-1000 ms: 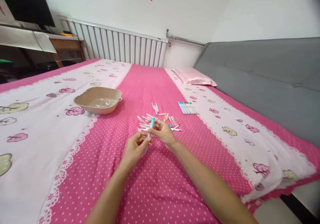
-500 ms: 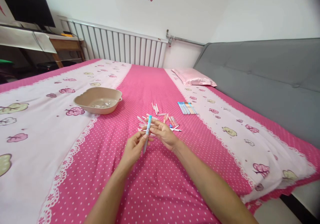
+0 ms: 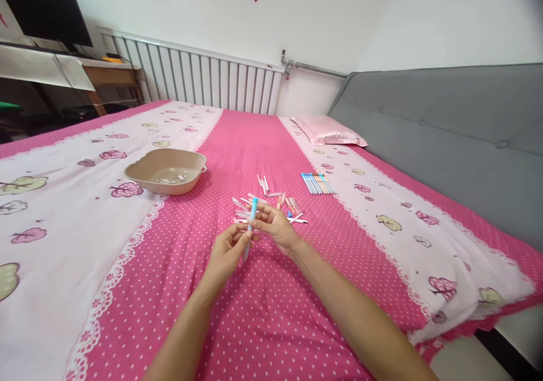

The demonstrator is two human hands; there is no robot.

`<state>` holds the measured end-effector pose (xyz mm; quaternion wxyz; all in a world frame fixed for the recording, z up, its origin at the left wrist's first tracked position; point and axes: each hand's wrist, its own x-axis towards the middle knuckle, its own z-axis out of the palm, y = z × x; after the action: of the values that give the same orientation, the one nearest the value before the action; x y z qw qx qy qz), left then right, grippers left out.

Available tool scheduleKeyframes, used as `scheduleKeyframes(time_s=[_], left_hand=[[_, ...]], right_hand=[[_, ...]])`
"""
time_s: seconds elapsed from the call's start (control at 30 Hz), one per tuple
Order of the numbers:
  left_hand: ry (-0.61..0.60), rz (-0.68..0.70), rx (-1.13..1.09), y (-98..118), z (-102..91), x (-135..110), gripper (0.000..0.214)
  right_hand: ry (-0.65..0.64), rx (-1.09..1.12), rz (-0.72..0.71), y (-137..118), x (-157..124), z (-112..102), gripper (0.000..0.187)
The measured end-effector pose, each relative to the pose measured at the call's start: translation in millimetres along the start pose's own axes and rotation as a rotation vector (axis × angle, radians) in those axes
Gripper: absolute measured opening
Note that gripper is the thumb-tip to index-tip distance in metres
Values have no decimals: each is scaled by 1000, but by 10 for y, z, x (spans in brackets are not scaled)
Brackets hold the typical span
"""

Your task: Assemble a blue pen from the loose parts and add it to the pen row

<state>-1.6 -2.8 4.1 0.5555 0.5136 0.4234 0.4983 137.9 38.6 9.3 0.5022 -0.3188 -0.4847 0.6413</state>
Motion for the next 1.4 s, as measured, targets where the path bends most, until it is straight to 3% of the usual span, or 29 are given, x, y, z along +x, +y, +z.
scheduleKeyframes(time_s=[0.17, 0.4, 1.07, 1.4], left_hand=[[-3, 7, 2, 15, 3, -10, 41], [-10, -13, 9, 76, 10, -28, 44], [-34, 46, 84, 29, 1, -16, 37], [-86, -86, -81, 75, -15, -59, 38]], right_hand=[[-9, 0, -11, -23, -18, 20, 45], [-176, 74, -11, -57, -39, -6, 40], [-12, -19, -19, 13, -9, -1, 45], [-211, 34, 22, -26, -38, -2, 44]])
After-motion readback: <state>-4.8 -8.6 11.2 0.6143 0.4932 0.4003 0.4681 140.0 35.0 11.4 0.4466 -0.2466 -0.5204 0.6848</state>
